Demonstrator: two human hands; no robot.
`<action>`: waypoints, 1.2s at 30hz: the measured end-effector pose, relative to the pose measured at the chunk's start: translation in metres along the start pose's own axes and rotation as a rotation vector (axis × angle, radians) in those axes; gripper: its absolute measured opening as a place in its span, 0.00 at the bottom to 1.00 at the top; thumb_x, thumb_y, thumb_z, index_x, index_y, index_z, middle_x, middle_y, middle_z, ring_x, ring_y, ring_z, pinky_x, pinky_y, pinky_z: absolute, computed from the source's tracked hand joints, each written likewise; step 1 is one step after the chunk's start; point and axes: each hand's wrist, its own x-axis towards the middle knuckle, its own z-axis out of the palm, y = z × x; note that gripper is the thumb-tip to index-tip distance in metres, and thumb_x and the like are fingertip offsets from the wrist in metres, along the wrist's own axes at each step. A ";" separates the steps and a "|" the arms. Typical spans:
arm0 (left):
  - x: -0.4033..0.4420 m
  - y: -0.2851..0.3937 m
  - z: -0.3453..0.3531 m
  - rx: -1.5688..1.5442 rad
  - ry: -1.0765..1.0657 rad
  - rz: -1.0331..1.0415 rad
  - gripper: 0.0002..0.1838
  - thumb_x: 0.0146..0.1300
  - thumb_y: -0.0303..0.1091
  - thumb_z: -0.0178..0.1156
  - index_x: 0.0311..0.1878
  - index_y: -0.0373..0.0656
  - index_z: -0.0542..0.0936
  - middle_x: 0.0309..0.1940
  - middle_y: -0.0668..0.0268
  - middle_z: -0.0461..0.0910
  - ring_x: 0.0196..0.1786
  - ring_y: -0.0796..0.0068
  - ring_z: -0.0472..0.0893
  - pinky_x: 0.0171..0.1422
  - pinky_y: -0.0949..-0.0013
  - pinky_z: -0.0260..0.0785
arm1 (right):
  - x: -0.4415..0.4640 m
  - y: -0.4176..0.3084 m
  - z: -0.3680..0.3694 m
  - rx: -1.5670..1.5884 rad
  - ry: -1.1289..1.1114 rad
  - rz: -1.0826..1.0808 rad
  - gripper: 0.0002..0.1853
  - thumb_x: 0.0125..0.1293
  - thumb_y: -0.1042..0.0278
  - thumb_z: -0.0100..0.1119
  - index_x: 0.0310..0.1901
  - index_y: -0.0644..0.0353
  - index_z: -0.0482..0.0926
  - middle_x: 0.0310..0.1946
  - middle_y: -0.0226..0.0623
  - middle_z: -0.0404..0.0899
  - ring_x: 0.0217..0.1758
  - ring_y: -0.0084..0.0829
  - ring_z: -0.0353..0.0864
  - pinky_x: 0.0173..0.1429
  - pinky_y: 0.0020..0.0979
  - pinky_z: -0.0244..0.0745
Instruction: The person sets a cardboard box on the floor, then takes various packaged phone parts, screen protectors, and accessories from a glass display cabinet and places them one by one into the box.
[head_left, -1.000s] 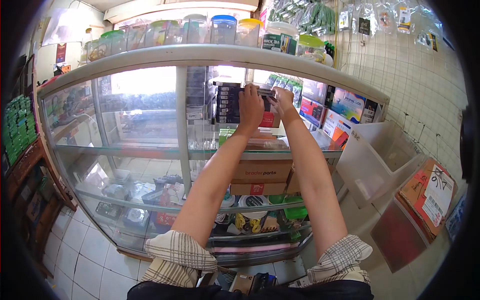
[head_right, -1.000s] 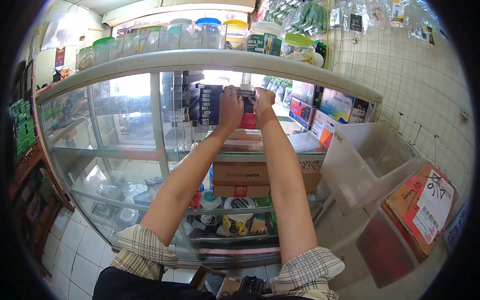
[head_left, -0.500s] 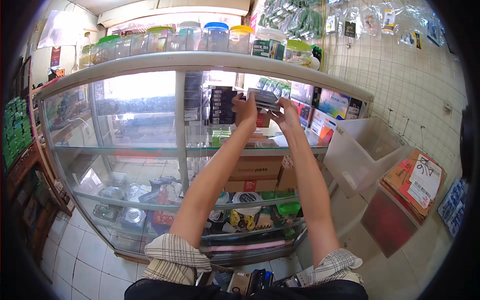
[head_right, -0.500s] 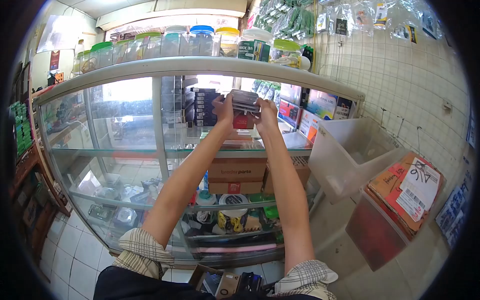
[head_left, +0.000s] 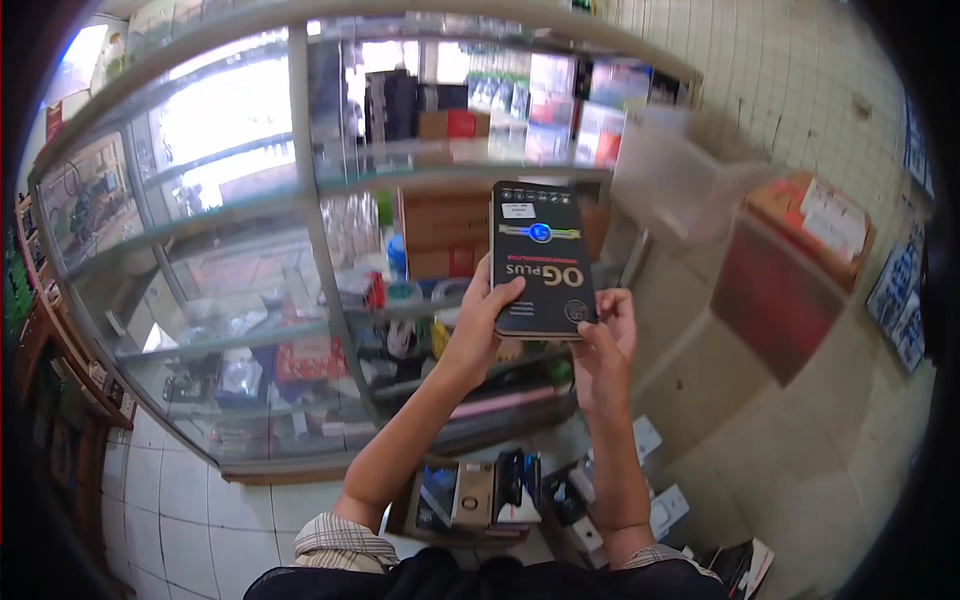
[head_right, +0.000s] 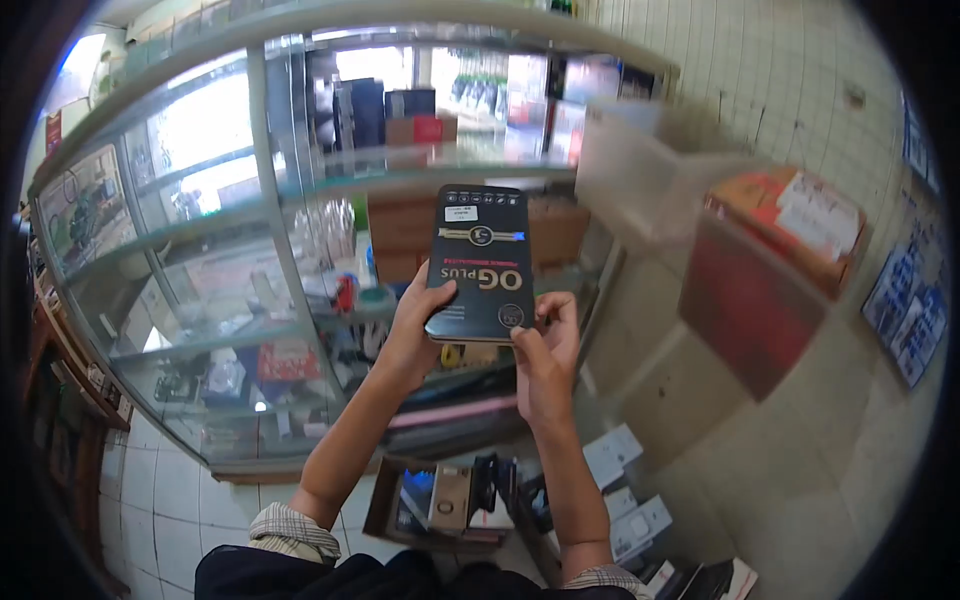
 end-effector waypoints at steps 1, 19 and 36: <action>-0.018 -0.008 -0.002 0.038 0.005 -0.024 0.27 0.60 0.32 0.52 0.62 0.41 0.57 0.50 0.64 0.69 0.51 0.77 0.71 0.54 0.72 0.65 | -0.019 0.005 -0.008 -0.036 -0.005 -0.042 0.15 0.50 0.82 0.50 0.37 0.53 0.60 0.35 0.26 0.59 0.38 0.15 0.63 0.44 0.20 0.63; -0.303 -0.225 -0.222 0.740 0.524 -0.249 0.26 0.64 0.33 0.49 0.64 0.37 0.58 0.53 0.60 0.70 0.53 0.74 0.68 0.58 0.74 0.59 | -0.333 0.217 -0.102 -0.757 0.050 0.462 0.18 0.55 0.81 0.50 0.49 0.61 0.66 0.46 0.38 0.57 0.48 0.27 0.66 0.52 0.27 0.66; -0.286 -0.317 -0.246 0.946 0.437 -0.421 0.27 0.66 0.37 0.45 0.64 0.34 0.56 0.49 0.43 0.71 0.52 0.50 0.72 0.56 0.63 0.61 | -0.365 0.254 -0.134 -1.269 -0.122 0.424 0.36 0.54 0.84 0.45 0.66 0.61 0.47 0.67 0.54 0.35 0.70 0.54 0.39 0.69 0.47 0.42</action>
